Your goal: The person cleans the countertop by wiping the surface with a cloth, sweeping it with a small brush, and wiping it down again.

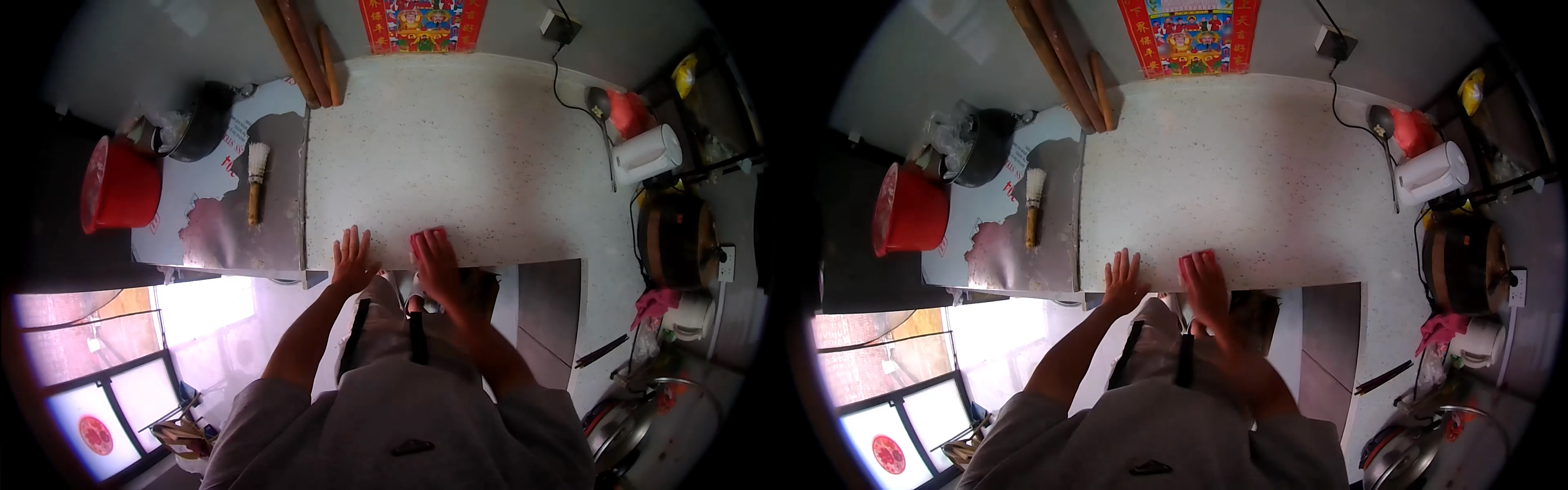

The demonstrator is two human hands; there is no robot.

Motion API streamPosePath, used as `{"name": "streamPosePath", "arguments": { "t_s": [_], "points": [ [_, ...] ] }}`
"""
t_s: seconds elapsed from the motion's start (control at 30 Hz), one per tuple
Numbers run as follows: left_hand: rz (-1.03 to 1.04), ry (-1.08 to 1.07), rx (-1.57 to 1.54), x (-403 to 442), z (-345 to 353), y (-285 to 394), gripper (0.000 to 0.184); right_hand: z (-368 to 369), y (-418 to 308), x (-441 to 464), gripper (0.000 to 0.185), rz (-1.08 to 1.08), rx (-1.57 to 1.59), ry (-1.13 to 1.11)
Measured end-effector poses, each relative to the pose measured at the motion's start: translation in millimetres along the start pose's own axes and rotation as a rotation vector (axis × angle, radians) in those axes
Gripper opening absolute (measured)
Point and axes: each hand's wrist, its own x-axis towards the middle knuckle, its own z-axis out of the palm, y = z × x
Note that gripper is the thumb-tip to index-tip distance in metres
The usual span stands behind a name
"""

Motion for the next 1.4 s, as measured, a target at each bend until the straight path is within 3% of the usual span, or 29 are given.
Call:
{"name": "streamPosePath", "arguments": {
  "t_s": [0.07,0.13,0.17,0.27,0.33,0.47,0.57,0.6,0.63,0.67,0.73,0.8,0.9,0.93,1.0,1.1,1.2,1.23,1.27,1.4],
  "points": [
    [0.017,-0.02,-0.012,2,5,-6,0.1,-38,35,1,0.042,-0.11,-0.029,-0.13],
    [0.026,-0.034,-0.034,1,4,-8,0.107,-46,71,7,0.048,0.177,-0.065,-0.195],
    [0.017,-0.076,-0.031,2,-1,-7,0.111,-35,83,-11,0.055,0.222,-0.194,0.034],
    [-0.003,-0.175,-0.043,6,-15,-1,0.12,-8,51,0,0.057,0.261,-0.301,0.233],
    [-0.006,-0.191,-0.078,4,-15,-2,0.124,7,5,13,0.048,0.172,-0.258,0.174],
    [0.035,-0.253,-0.079,7,-27,-13,0.118,53,-68,31,0.043,0.033,-0.034,0.093],
    [0.072,-0.234,-0.013,4,-28,-20,0.112,8,-39,35,0.037,-0.112,0.104,-0.041],
    [0.086,-0.235,0.003,4,-29,-21,0.112,2,-13,30,0.036,-0.202,-0.013,-0.017],
    [0.087,-0.234,0.0,4,-31,-20,0.11,-18,1,34,0.039,0.017,-0.006,-0.185],
    [0.086,-0.232,-0.002,5,-34,-20,0.109,-21,19,21,0.042,0.021,-0.175,0.001],
    [0.085,-0.238,0.008,2,-39,-20,0.107,-49,25,14,0.045,0.231,-0.201,0.06],
    [0.092,-0.24,0.021,5,-41,-16,0.107,-27,21,17,0.048,0.304,-0.231,0.112],
    [0.079,-0.228,0.011,5,-44,-13,0.104,-13,-21,32,0.049,0.301,-0.2,0.036],
    [0.079,-0.208,0.006,4,-44,-14,0.103,17,-19,20,0.06,0.195,-0.219,0.052],
    [0.079,-0.17,-0.009,3,-40,-15,0.099,16,-48,24,0.05,0.091,-0.113,0.136],
    [0.053,-0.1,-0.047,5,-35,-12,0.09,2,-22,22,0.052,0.009,0.029,-0.031],
    [-0.03,-0.088,-0.099,9,-35,-6,0.08,-26,19,23,0.056,0.1,-0.084,-0.105],
    [-0.05,-0.079,-0.104,11,-35,-3,0.078,-41,26,30,0.058,0.292,-0.046,-0.177],
    [-0.07,-0.07,-0.108,12,-35,1,0.076,-33,38,20,0.059,0.279,-0.111,-0.007],
    [-0.119,0.059,-0.051,11,-23,18,0.072,-15,8,14,0.057,0.226,-0.278,0.139]
  ]
}}
